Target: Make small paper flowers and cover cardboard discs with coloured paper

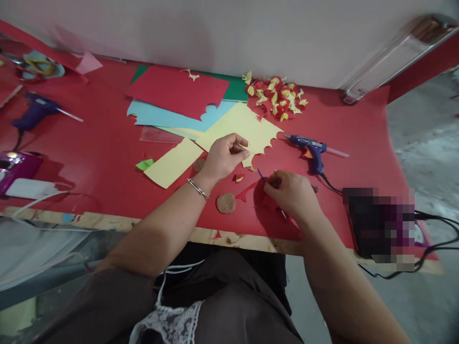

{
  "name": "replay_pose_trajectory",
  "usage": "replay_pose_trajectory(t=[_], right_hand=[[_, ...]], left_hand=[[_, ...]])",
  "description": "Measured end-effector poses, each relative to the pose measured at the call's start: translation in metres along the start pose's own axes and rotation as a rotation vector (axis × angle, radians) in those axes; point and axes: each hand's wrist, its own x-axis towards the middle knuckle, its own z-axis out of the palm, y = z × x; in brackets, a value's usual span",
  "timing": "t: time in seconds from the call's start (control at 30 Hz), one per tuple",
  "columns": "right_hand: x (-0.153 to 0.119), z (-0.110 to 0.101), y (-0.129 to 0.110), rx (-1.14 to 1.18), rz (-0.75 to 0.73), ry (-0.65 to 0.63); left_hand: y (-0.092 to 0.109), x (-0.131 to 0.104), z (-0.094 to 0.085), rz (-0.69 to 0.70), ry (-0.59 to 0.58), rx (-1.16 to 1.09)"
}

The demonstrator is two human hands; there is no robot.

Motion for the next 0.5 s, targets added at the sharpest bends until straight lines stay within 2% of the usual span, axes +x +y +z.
replay_pose_trajectory(t=[0.33, 0.5], right_hand=[[0.000, -0.009, -0.017, -0.191, 0.041, -0.064], [0.004, -0.007, -0.020, -0.280, 0.022, -0.074]], left_hand=[[0.009, -0.003, 0.002, -0.008, -0.024, -0.076], [0.011, -0.003, 0.002, -0.009, -0.019, -0.112]])
